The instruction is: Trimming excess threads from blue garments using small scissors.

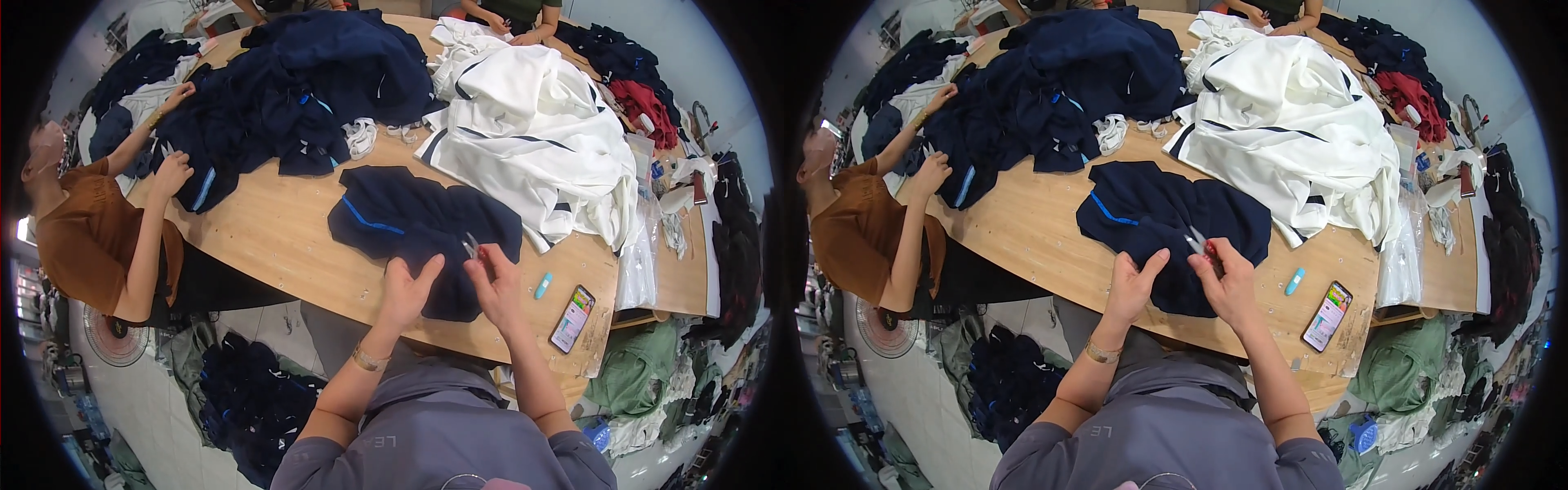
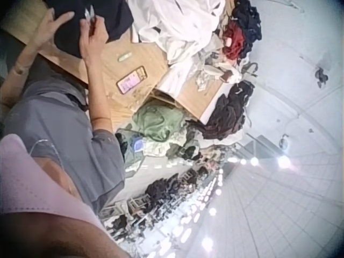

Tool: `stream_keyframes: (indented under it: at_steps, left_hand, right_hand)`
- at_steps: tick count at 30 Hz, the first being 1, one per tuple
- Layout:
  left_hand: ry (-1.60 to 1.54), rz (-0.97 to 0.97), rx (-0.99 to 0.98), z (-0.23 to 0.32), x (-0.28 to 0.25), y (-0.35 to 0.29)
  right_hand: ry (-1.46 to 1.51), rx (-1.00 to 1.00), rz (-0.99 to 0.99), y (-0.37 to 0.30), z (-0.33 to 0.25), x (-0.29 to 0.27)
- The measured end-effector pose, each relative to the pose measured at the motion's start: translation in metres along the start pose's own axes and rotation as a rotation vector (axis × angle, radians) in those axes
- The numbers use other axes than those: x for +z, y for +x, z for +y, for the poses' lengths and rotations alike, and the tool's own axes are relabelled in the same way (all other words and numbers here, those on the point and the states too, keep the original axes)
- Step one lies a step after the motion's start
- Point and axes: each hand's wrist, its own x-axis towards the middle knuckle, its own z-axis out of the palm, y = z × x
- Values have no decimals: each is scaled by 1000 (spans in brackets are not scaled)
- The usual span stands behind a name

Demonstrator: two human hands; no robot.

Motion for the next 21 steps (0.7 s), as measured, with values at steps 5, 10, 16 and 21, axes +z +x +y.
stream_keyframes:
  at_steps: [5,10,16,21]
  left_hand:
    - [-10,-2,-37,-1,-2,-1]
    - [11,-11,-21,2,0,0]
    - [167,-61,83,2,-1,1]
    - [133,-27,44,5,1,0]
  right_hand:
    - [-159,-95,-29,0,1,5]
    - [-194,-120,-58,5,-2,4]
    - [-249,-129,-76,8,-4,3]
    - [-162,-76,-11,6,-2,0]
